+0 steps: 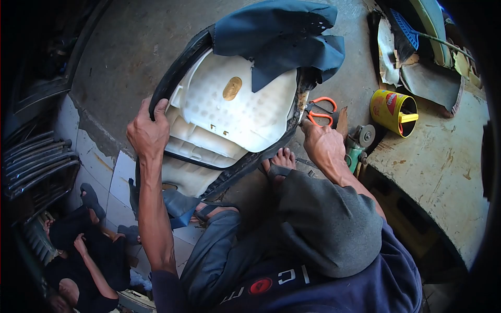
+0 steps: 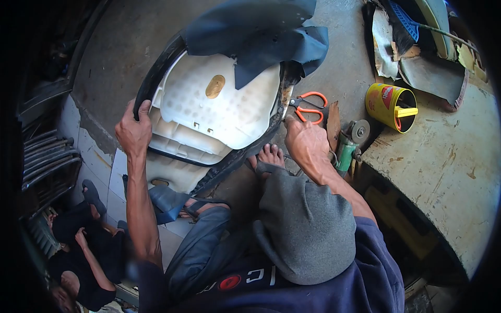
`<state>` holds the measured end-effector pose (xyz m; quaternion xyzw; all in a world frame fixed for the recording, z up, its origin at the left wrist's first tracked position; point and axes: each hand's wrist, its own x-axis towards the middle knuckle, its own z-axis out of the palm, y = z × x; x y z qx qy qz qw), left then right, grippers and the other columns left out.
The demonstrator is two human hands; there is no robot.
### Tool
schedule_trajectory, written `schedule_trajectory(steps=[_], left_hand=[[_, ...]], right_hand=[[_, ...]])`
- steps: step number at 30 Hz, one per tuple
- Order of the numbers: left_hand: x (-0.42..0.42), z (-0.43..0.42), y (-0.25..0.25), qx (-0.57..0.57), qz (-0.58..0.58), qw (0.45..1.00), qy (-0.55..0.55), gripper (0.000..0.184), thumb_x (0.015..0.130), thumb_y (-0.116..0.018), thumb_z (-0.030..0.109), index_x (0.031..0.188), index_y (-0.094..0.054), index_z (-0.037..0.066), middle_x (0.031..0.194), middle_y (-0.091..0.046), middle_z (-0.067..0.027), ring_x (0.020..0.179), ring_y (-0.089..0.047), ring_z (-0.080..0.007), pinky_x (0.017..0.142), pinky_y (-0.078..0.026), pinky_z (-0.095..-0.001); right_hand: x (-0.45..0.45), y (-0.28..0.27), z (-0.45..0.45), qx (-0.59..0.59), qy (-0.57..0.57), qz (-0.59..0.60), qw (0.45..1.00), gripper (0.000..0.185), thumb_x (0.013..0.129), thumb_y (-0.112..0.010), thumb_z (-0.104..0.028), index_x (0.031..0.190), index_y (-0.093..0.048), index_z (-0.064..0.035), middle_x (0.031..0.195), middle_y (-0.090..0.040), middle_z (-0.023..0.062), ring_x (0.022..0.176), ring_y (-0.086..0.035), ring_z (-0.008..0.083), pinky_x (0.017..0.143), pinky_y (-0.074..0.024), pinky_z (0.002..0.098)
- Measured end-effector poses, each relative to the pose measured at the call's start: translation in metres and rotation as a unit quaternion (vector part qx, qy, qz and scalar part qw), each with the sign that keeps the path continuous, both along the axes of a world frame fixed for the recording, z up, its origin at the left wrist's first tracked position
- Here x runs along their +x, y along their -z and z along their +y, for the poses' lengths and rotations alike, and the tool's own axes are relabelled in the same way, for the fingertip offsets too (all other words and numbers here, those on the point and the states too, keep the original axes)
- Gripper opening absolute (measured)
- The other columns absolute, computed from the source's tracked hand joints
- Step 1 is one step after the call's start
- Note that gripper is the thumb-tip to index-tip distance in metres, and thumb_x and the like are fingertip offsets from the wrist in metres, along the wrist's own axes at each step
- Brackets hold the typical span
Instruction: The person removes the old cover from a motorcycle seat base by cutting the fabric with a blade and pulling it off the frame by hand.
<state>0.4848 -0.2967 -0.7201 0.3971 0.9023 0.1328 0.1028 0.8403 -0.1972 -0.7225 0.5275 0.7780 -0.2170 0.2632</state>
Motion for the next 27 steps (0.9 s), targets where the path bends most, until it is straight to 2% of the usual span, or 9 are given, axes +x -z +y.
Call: schedule_trajectory(steps=[1, 3, 5, 8, 15, 16, 19, 23, 27], left_hand=[[0.000, 0.000, -0.001, 0.013, 0.021, 1.000, 0.012, 0.037, 0.094, -0.064, 0.046, 0.115, -0.072, 0.017, 0.090, -0.073, -0.0178, 0.086, -0.070, -0.0420, 0.076, -0.054, -0.0471], [-0.006, 0.002, 0.003, 0.019, 0.023, 1.000, 0.011, 0.035, 0.093, -0.064, 0.044, 0.115, -0.072, 0.017, 0.090, -0.073, -0.0178, 0.086, -0.071, -0.0416, 0.076, -0.054, -0.0468], [-0.008, -0.001, 0.001, 0.018, -0.003, 1.000, 0.016, 0.035, 0.093, -0.065, 0.043, 0.116, -0.072, 0.018, 0.090, -0.073, -0.0178, 0.087, -0.071, -0.0413, 0.076, -0.055, -0.0465], [-0.003, -0.004, -0.009, 0.022, -0.018, 1.000, 0.009, 0.034, 0.093, -0.065, 0.042, 0.116, -0.071, 0.018, 0.090, -0.073, -0.0176, 0.087, -0.071, -0.0413, 0.076, -0.055, -0.0467], [0.003, 0.000, -0.008, 0.003, 0.013, 1.000, 0.012, 0.037, 0.092, -0.064, 0.045, 0.117, -0.071, 0.019, 0.091, -0.073, -0.0188, 0.086, -0.071, -0.0419, 0.077, -0.055, -0.0477], [0.003, 0.000, -0.007, -0.011, 0.027, 1.000, 0.006, 0.036, 0.093, -0.063, 0.045, 0.117, -0.071, 0.019, 0.090, -0.073, -0.0195, 0.087, -0.070, -0.0425, 0.078, -0.054, -0.0483], [-0.003, 0.002, -0.004, -0.006, 0.021, 1.000, 0.011, 0.037, 0.093, -0.062, 0.046, 0.117, -0.071, 0.019, 0.091, -0.072, -0.0208, 0.089, -0.070, -0.0432, 0.079, -0.054, -0.0489], [0.000, -0.001, -0.013, -0.014, -0.013, 1.000, 0.007, 0.039, 0.094, -0.061, 0.047, 0.117, -0.071, 0.018, 0.093, -0.072, -0.0217, 0.091, -0.069, -0.0441, 0.080, -0.054, -0.0482], [0.001, 0.001, -0.008, 0.002, -0.002, 1.000, 0.003, 0.037, 0.094, -0.062, 0.046, 0.118, -0.071, 0.019, 0.090, -0.072, -0.0207, 0.088, -0.069, -0.0444, 0.078, -0.054, -0.0490]], right_hand=[[0.012, 0.015, -0.007, -0.004, 0.001, -0.001, 1.000, 0.025, 0.096, -0.055, -0.022, 0.115, -0.069, -0.0160, 0.084, -0.071, 0.0225, 0.076, -0.072, 0.0388, 0.064, -0.0542, 0.0473], [0.039, 0.045, -0.006, -0.251, 0.417, 0.238, 0.840, 0.029, 0.098, -0.060, -0.029, 0.123, -0.067, -0.0166, 0.080, -0.071, 0.0218, 0.073, -0.072, 0.0360, 0.063, -0.0532, 0.0461], [0.044, 0.047, -0.015, -0.286, 0.458, 0.274, 0.796, 0.034, 0.098, -0.062, -0.035, 0.125, -0.068, -0.0153, 0.081, -0.072, 0.0190, 0.071, -0.072, 0.0326, 0.064, -0.0533, 0.0446], [0.027, 0.012, -0.004, -0.007, 0.113, 0.137, 0.984, 0.033, 0.099, -0.058, -0.040, 0.118, -0.072, -0.0172, 0.092, -0.073, 0.0173, 0.080, -0.071, 0.0389, 0.070, -0.0547, 0.0461], [0.007, 0.004, -0.009, 0.008, 0.047, 0.053, 0.997, 0.025, 0.095, -0.056, -0.023, 0.113, -0.072, -0.0144, 0.084, -0.070, 0.0236, 0.082, -0.071, 0.0395, 0.072, -0.0545, 0.0493], [0.016, 0.021, -0.007, -0.019, 0.132, 0.199, 0.971, 0.026, 0.097, -0.058, -0.025, 0.113, -0.072, -0.0106, 0.081, -0.070, 0.0241, 0.080, -0.071, 0.0403, 0.070, -0.0537, 0.0470], [0.023, 0.039, 0.002, -0.227, 0.352, 0.205, 0.885, 0.029, 0.098, -0.060, -0.029, 0.116, -0.071, -0.0086, 0.082, -0.070, 0.0234, 0.079, -0.071, 0.0394, 0.067, -0.0529, 0.0452], [0.022, 0.002, -0.006, -0.003, 0.081, 0.121, 0.989, 0.031, 0.097, -0.060, -0.038, 0.118, -0.072, -0.0183, 0.083, -0.071, 0.0201, 0.077, -0.071, 0.0388, 0.066, -0.0550, 0.0477], [0.014, 0.003, -0.014, 0.030, 0.004, 0.059, 0.998, 0.027, 0.098, -0.058, -0.032, 0.115, -0.071, -0.0155, 0.084, -0.071, 0.0207, 0.077, -0.070, 0.0410, 0.067, -0.0540, 0.0496]])
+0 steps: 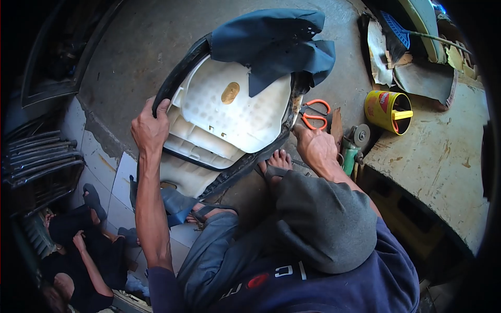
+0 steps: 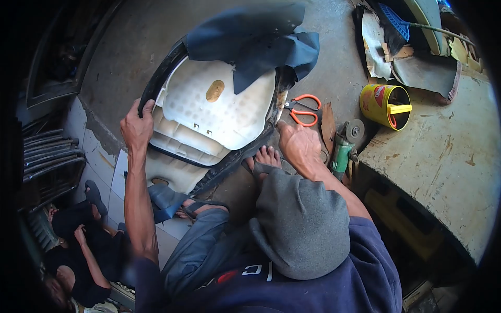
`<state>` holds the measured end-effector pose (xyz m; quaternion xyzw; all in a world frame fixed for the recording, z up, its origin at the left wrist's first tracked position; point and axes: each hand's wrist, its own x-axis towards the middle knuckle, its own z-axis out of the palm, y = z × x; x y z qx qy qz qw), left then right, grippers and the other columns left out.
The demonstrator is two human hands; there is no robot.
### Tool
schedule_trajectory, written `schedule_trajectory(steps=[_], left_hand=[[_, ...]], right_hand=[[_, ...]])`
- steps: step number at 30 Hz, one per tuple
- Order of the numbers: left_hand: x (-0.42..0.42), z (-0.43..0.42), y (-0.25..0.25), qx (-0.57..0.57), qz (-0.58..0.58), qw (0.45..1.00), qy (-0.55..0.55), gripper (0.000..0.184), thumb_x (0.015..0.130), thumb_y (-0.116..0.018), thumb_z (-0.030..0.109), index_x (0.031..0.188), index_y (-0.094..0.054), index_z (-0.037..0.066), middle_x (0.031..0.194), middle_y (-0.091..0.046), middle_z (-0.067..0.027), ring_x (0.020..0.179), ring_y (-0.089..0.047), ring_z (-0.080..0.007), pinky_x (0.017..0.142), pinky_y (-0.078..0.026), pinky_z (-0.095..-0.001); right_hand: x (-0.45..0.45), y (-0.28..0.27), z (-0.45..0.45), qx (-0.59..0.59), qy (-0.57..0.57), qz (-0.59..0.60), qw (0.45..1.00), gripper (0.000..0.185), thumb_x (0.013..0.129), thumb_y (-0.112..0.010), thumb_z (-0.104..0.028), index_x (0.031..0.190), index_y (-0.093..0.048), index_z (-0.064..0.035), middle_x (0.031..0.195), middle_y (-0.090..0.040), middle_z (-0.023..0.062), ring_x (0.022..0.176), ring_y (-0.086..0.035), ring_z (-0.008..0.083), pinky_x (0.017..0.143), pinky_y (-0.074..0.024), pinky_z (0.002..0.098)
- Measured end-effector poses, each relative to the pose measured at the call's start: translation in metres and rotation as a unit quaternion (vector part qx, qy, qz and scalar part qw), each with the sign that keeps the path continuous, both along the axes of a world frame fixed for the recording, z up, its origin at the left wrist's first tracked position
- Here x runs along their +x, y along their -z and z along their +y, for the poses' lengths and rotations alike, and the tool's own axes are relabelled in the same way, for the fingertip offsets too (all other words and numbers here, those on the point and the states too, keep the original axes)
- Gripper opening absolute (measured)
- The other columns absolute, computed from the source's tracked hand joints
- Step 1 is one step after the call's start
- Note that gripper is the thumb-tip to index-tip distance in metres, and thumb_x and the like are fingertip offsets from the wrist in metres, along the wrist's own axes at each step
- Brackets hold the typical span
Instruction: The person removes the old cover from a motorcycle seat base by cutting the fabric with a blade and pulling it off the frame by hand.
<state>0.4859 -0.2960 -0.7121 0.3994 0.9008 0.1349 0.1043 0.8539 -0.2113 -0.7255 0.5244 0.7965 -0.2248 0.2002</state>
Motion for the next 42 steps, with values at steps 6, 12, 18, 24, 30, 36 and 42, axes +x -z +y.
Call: schedule_trajectory(steps=[6, 12, 18, 24, 30, 36, 42], left_hand=[[-0.007, 0.000, 0.004, 0.010, 0.014, 1.000, -0.001, 0.037, 0.094, -0.061, 0.047, 0.115, -0.071, 0.019, 0.089, -0.072, -0.0207, 0.088, -0.069, -0.0443, 0.077, -0.054, -0.0497], [-0.007, 0.010, 0.006, 0.017, 0.004, 1.000, -0.001, 0.039, 0.093, -0.062, 0.049, 0.115, -0.071, 0.019, 0.090, -0.073, -0.0202, 0.090, -0.069, -0.0444, 0.079, -0.053, -0.0494], [-0.003, 0.002, 0.007, -0.017, 0.001, 1.000, -0.019, 0.038, 0.094, -0.060, 0.049, 0.116, -0.071, 0.020, 0.090, -0.073, -0.0212, 0.089, -0.069, -0.0445, 0.080, -0.053, -0.0493], [-0.005, 0.000, 0.009, -0.024, -0.005, 1.000, -0.013, 0.040, 0.093, -0.062, 0.050, 0.118, -0.071, 0.020, 0.094, -0.073, -0.0215, 0.094, -0.068, -0.0445, 0.082, -0.053, -0.0491], [-0.007, -0.004, 0.007, -0.026, -0.020, 0.999, -0.005, 0.040, 0.092, -0.062, 0.050, 0.118, -0.071, 0.020, 0.095, -0.073, -0.0210, 0.095, -0.068, -0.0442, 0.082, -0.053, -0.0488], [-0.011, 0.004, 0.010, -0.020, 0.000, 1.000, 0.000, 0.041, 0.094, -0.060, 0.051, 0.119, -0.070, 0.020, 0.095, -0.072, -0.0219, 0.095, -0.068, -0.0443, 0.082, -0.053, -0.0489], [-0.006, 0.003, 0.003, -0.014, -0.011, 1.000, -0.012, 0.041, 0.093, -0.061, 0.051, 0.118, -0.071, 0.019, 0.095, -0.072, -0.0213, 0.095, -0.068, -0.0441, 0.083, -0.053, -0.0486]], right_hand=[[0.007, 0.036, 0.008, -0.258, 0.351, 0.203, 0.877, 0.025, 0.098, -0.059, -0.029, 0.106, -0.073, -0.0099, 0.082, -0.070, 0.0230, 0.069, -0.067, 0.0424, 0.062, -0.0481, 0.0513], [0.001, -0.018, 0.004, -0.024, 0.014, 0.029, 0.999, 0.027, 0.094, -0.054, -0.022, 0.110, -0.073, -0.0131, 0.086, -0.070, 0.0259, 0.083, -0.071, 0.0404, 0.074, -0.0554, 0.0495], [0.004, 0.009, -0.012, -0.028, 0.012, 0.000, 1.000, 0.028, 0.095, -0.053, -0.023, 0.114, -0.072, -0.0136, 0.080, -0.068, 0.0274, 0.078, -0.071, 0.0379, 0.069, -0.0547, 0.0480], [0.023, 0.026, -0.011, -0.032, 0.080, 0.168, 0.982, 0.028, 0.098, -0.058, -0.032, 0.114, -0.073, -0.0150, 0.082, -0.069, 0.0280, 0.073, -0.071, 0.0417, 0.059, -0.0530, 0.0475], [-0.015, -0.017, -0.012, -0.042, -0.033, -0.025, 0.998, 0.026, 0.088, -0.055, -0.014, 0.106, -0.073, -0.0112, 0.088, -0.071, 0.0257, 0.084, -0.072, 0.0406, 0.073, -0.0560, 0.0508], [0.009, 0.035, -0.015, -0.193, 0.245, 0.237, 0.920, 0.028, 0.095, -0.059, -0.028, 0.104, -0.073, -0.0057, 0.089, -0.070, 0.0269, 0.087, -0.071, 0.0409, 0.073, -0.0545, 0.0499], [-0.009, -0.022, -0.005, -0.005, -0.032, -0.005, 0.999, 0.022, 0.090, -0.055, -0.015, 0.105, -0.070, -0.0071, 0.083, -0.071, 0.0218, 0.078, -0.072, 0.0375, 0.067, -0.0551, 0.0507]])
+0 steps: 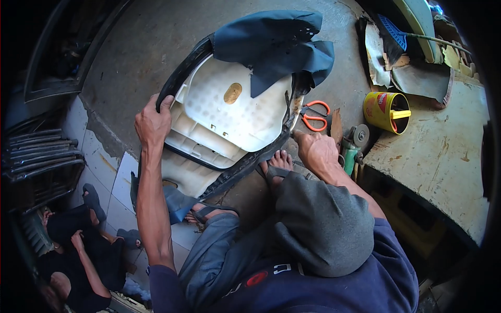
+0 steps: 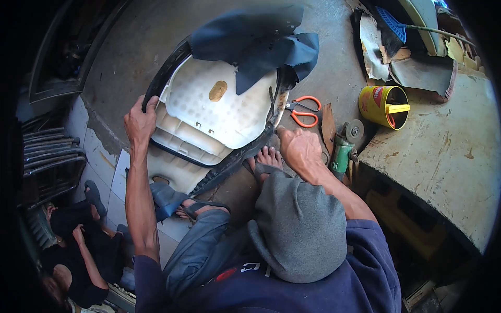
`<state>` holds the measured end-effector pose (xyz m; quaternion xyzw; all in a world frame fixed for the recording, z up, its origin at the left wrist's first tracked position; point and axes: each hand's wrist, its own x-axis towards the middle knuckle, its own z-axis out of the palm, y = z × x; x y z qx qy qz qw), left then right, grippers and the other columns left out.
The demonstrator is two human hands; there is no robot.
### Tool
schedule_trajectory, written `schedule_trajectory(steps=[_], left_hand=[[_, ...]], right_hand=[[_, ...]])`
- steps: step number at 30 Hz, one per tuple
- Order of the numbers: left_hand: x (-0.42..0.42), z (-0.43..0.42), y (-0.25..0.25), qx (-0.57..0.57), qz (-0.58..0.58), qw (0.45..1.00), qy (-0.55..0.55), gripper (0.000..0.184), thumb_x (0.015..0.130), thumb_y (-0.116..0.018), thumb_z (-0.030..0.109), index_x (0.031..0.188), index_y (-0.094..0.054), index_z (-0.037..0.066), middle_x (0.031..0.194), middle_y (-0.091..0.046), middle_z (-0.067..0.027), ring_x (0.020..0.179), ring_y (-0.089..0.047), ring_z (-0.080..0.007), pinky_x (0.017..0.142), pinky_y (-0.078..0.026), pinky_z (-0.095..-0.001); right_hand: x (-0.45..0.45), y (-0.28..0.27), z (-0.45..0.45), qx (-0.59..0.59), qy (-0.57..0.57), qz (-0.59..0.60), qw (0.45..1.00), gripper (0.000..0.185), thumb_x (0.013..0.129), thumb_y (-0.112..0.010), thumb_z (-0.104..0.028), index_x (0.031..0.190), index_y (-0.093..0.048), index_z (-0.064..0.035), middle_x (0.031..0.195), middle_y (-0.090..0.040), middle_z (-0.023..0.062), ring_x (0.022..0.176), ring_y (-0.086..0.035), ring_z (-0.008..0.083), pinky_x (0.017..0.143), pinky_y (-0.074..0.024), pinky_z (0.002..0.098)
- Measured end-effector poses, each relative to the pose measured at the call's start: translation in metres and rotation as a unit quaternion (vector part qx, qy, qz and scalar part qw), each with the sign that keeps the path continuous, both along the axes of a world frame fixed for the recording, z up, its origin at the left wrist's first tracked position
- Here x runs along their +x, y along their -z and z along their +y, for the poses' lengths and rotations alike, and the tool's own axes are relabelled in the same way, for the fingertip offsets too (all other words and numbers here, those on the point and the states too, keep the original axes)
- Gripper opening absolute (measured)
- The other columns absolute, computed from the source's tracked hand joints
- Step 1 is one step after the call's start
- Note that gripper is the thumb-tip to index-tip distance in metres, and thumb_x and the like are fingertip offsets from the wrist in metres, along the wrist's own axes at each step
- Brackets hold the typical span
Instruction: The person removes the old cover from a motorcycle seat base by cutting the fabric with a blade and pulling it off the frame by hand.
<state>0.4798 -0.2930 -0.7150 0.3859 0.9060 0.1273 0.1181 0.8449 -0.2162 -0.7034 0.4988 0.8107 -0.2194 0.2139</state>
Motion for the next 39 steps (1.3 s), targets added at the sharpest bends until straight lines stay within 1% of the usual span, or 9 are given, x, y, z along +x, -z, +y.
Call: schedule_trajectory(steps=[4, 7, 10, 18, 22, 24, 26, 32, 39], left_hand=[[0.000, 0.000, 0.001, -0.012, -0.010, 1.000, 0.001, 0.041, 0.093, -0.061, 0.050, 0.118, -0.071, 0.019, 0.095, -0.073, -0.0210, 0.095, -0.068, -0.0443, 0.083, -0.053, -0.0483], [-0.003, -0.002, 0.002, -0.018, -0.009, 1.000, 0.005, 0.042, 0.093, -0.060, 0.051, 0.118, -0.070, 0.019, 0.095, -0.073, -0.0212, 0.094, -0.068, -0.0444, 0.082, -0.054, -0.0486], [-0.007, -0.003, 0.008, 0.005, 0.006, 1.000, 0.018, 0.043, 0.094, -0.059, 0.052, 0.119, -0.070, 0.019, 0.094, -0.073, -0.0211, 0.093, -0.068, -0.0448, 0.082, -0.054, -0.0491], [-0.005, 0.000, 0.004, 0.005, -0.023, 1.000, 0.006, 0.040, 0.092, -0.063, 0.050, 0.117, -0.071, 0.019, 0.094, -0.073, -0.0201, 0.092, -0.069, -0.0437, 0.081, -0.054, -0.0489], [-0.004, -0.003, 0.005, 0.001, -0.007, 1.000, 0.009, 0.040, 0.093, -0.062, 0.050, 0.117, -0.071, 0.019, 0.095, -0.073, -0.0208, 0.093, -0.069, -0.0437, 0.082, -0.054, -0.0487], [-0.004, -0.004, 0.003, 0.009, -0.002, 1.000, 0.010, 0.041, 0.093, -0.062, 0.050, 0.117, -0.071, 0.019, 0.095, -0.073, -0.0211, 0.094, -0.069, -0.0438, 0.082, -0.054, -0.0486], [-0.007, -0.002, 0.000, -0.009, -0.005, 1.000, 0.011, 0.042, 0.092, -0.062, 0.051, 0.117, -0.071, 0.019, 0.096, -0.073, -0.0216, 0.095, -0.069, -0.0442, 0.083, -0.054, -0.0484], [-0.005, -0.001, 0.000, -0.001, -0.035, 0.999, 0.006, 0.044, 0.092, -0.062, 0.053, 0.119, -0.071, 0.019, 0.095, -0.073, -0.0212, 0.094, -0.068, -0.0446, 0.083, -0.054, -0.0481], [-0.011, 0.000, 0.002, -0.024, -0.045, 0.999, -0.001, 0.043, 0.093, -0.062, 0.051, 0.118, -0.071, 0.018, 0.099, -0.072, -0.0215, 0.098, -0.068, -0.0436, 0.086, -0.053, -0.0474]], right_hand=[[-0.007, 0.022, -0.005, -0.008, -0.038, -0.026, 0.999, 0.025, 0.088, -0.059, -0.016, 0.108, -0.071, -0.0085, 0.079, -0.069, 0.0271, 0.078, -0.072, 0.0397, 0.067, -0.0556, 0.0494], [0.006, 0.049, -0.009, -0.128, 0.198, 0.155, 0.960, 0.025, 0.094, -0.062, -0.027, 0.103, -0.073, -0.0063, 0.087, -0.069, 0.0264, 0.082, -0.069, 0.0442, 0.073, -0.0536, 0.0521], [0.017, 0.053, -0.009, -0.149, 0.192, 0.197, 0.950, 0.030, 0.096, -0.062, -0.031, 0.105, -0.071, -0.0036, 0.087, -0.067, 0.0273, 0.085, -0.070, 0.0395, 0.071, -0.0504, 0.0470], [-0.008, 0.002, 0.003, -0.006, -0.029, -0.029, 0.999, 0.025, 0.088, -0.056, -0.017, 0.105, -0.071, -0.0072, 0.080, -0.068, 0.0280, 0.081, -0.071, 0.0418, 0.070, -0.0559, 0.0498], [0.017, 0.038, 0.000, -0.036, 0.078, 0.101, 0.991, 0.027, 0.094, -0.057, -0.021, 0.106, -0.071, -0.0010, 0.082, -0.069, 0.0270, 0.078, -0.072, 0.0383, 0.066, -0.0548, 0.0472], [0.025, 0.059, -0.006, -0.326, 0.411, 0.209, 0.825, 0.029, 0.096, -0.059, -0.026, 0.107, -0.072, -0.0025, 0.086, -0.068, 0.0300, 0.080, -0.070, 0.0420, 0.069, -0.0541, 0.0484], [0.032, 0.072, -0.016, -0.044, 0.118, 0.231, 0.965, 0.029, 0.096, -0.060, -0.029, 0.111, -0.072, -0.0080, 0.086, -0.069, 0.0286, 0.080, -0.070, 0.0412, 0.067, -0.0541, 0.0488], [-0.006, 0.012, -0.008, -0.008, -0.038, -0.012, 0.999, 0.022, 0.091, -0.053, -0.018, 0.095, -0.070, -0.0037, 0.086, -0.071, 0.0242, 0.082, -0.072, 0.0400, 0.070, -0.0566, 0.0505], [0.018, 0.054, -0.003, -0.179, 0.183, 0.172, 0.951, 0.025, 0.094, -0.057, -0.025, 0.101, -0.072, -0.0066, 0.081, -0.069, 0.0257, 0.084, -0.073, 0.0355, 0.073, -0.0546, 0.0511]])
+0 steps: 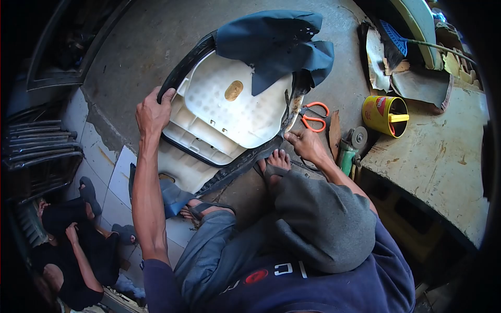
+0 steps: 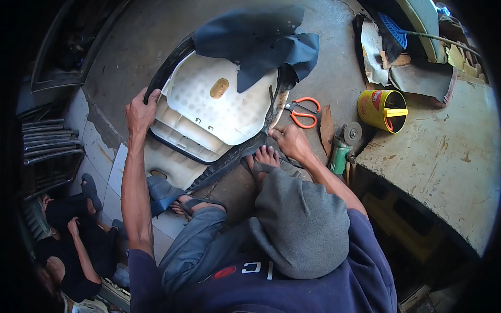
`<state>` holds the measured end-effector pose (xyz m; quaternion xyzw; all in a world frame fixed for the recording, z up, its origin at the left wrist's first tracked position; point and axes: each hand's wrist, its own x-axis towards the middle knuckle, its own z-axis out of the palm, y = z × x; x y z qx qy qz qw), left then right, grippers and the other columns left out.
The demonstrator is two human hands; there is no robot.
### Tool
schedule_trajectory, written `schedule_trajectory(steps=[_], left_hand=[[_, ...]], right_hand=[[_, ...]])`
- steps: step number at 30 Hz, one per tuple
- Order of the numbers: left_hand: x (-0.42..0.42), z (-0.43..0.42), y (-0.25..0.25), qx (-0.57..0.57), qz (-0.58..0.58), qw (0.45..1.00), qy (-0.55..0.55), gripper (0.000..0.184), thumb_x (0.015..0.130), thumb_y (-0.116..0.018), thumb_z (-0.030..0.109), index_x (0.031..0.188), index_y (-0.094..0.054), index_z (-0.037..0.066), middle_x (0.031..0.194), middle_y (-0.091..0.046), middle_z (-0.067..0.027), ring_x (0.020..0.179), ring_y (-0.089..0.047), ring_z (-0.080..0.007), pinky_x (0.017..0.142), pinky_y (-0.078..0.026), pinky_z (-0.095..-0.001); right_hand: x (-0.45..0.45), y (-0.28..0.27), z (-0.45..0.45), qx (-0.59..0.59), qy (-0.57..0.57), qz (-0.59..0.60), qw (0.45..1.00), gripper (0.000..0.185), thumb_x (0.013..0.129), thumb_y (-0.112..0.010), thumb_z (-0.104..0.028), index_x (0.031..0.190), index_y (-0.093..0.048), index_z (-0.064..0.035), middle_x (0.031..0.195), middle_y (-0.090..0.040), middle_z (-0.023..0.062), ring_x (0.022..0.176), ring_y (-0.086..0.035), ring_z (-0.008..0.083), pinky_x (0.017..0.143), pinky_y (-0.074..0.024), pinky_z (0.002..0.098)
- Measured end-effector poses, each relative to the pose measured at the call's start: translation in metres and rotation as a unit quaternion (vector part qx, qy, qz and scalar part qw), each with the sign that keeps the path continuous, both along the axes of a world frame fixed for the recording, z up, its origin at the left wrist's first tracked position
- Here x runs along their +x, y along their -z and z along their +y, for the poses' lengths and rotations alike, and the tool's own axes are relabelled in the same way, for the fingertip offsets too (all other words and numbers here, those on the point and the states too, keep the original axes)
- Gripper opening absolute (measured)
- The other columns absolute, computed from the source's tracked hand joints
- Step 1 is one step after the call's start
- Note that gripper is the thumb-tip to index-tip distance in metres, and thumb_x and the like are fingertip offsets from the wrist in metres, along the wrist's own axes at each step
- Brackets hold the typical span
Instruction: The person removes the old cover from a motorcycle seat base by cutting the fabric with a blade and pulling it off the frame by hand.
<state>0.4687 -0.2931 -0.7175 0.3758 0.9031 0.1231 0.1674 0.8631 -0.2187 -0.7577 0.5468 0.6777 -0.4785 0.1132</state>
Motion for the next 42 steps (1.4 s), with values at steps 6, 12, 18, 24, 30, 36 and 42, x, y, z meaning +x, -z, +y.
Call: schedule_trajectory(steps=[6, 12, 18, 24, 30, 36, 42], left_hand=[[0.003, 0.008, 0.000, 0.015, 0.001, 1.000, 0.000, 0.042, 0.093, -0.062, 0.050, 0.118, -0.071, 0.018, 0.099, -0.073, -0.0207, 0.098, -0.069, -0.0425, 0.086, -0.053, -0.0473], [0.007, -0.002, 0.000, 0.000, 0.025, 1.000, -0.005, 0.042, 0.092, -0.062, 0.051, 0.118, -0.071, 0.018, 0.098, -0.073, -0.0202, 0.097, -0.069, -0.0425, 0.086, -0.053, -0.0471], [0.008, 0.001, -0.005, 0.008, 0.008, 1.000, 0.000, 0.043, 0.093, -0.061, 0.053, 0.118, -0.071, 0.019, 0.097, -0.073, -0.0200, 0.095, -0.069, -0.0432, 0.084, -0.053, -0.0480], [0.007, 0.002, -0.003, 0.005, 0.006, 1.000, 0.004, 0.043, 0.092, -0.061, 0.054, 0.118, -0.071, 0.020, 0.099, -0.073, -0.0198, 0.097, -0.068, -0.0430, 0.085, -0.053, -0.0475], [-0.001, 0.001, 0.000, -0.008, -0.007, 1.000, -0.005, 0.046, 0.091, -0.062, 0.055, 0.120, -0.070, 0.020, 0.100, -0.073, -0.0188, 0.100, -0.068, -0.0415, 0.087, -0.053, -0.0459], [0.003, 0.001, 0.002, 0.017, -0.006, 1.000, 0.009, 0.047, 0.092, -0.060, 0.057, 0.119, -0.071, 0.020, 0.099, -0.073, -0.0212, 0.097, -0.068, -0.0437, 0.085, -0.053, -0.0485], [-0.003, 0.007, 0.006, -0.003, 0.008, 1.000, 0.002, 0.047, 0.092, -0.060, 0.057, 0.121, -0.070, 0.021, 0.101, -0.073, -0.0189, 0.100, -0.068, -0.0416, 0.087, -0.053, -0.0467]], right_hand=[[-0.024, -0.049, -0.003, 0.175, -0.215, -0.176, 0.945, 0.021, 0.087, -0.058, -0.019, 0.097, -0.071, -0.0051, 0.087, -0.070, 0.0258, 0.086, -0.072, 0.0407, 0.076, -0.0563, 0.0496], [-0.014, -0.016, -0.009, 0.013, -0.008, -0.110, 0.994, 0.028, 0.092, -0.059, -0.023, 0.105, -0.073, -0.0025, 0.098, -0.070, 0.0284, 0.095, -0.069, 0.0444, 0.084, -0.0541, 0.0492], [-0.021, -0.056, -0.009, 0.141, -0.167, -0.172, 0.960, 0.025, 0.089, -0.057, -0.019, 0.103, -0.073, -0.0072, 0.093, -0.070, 0.0268, 0.089, -0.071, 0.0410, 0.079, -0.0562, 0.0501], [-0.016, -0.021, -0.016, 0.101, -0.116, -0.127, 0.980, 0.026, 0.093, -0.058, -0.021, 0.107, -0.073, -0.0048, 0.091, -0.071, 0.0258, 0.088, -0.071, 0.0403, 0.077, -0.0561, 0.0476], [-0.008, -0.023, -0.011, 0.126, -0.104, -0.087, 0.983, 0.027, 0.095, -0.059, -0.027, 0.104, -0.073, -0.0053, 0.085, -0.069, 0.0268, 0.083, -0.070, 0.0411, 0.071, -0.0536, 0.0495], [-0.028, -0.038, -0.021, 0.196, -0.204, -0.169, 0.944, 0.023, 0.092, -0.056, -0.017, 0.101, -0.073, -0.0039, 0.084, -0.070, 0.0262, 0.082, -0.071, 0.0399, 0.070, -0.0542, 0.0509], [0.005, -0.001, -0.014, 0.023, 0.007, 0.015, 1.000, 0.032, 0.097, -0.059, -0.030, 0.113, -0.072, -0.0042, 0.092, -0.069, 0.0271, 0.086, -0.070, 0.0428, 0.077, -0.0529, 0.0486]])
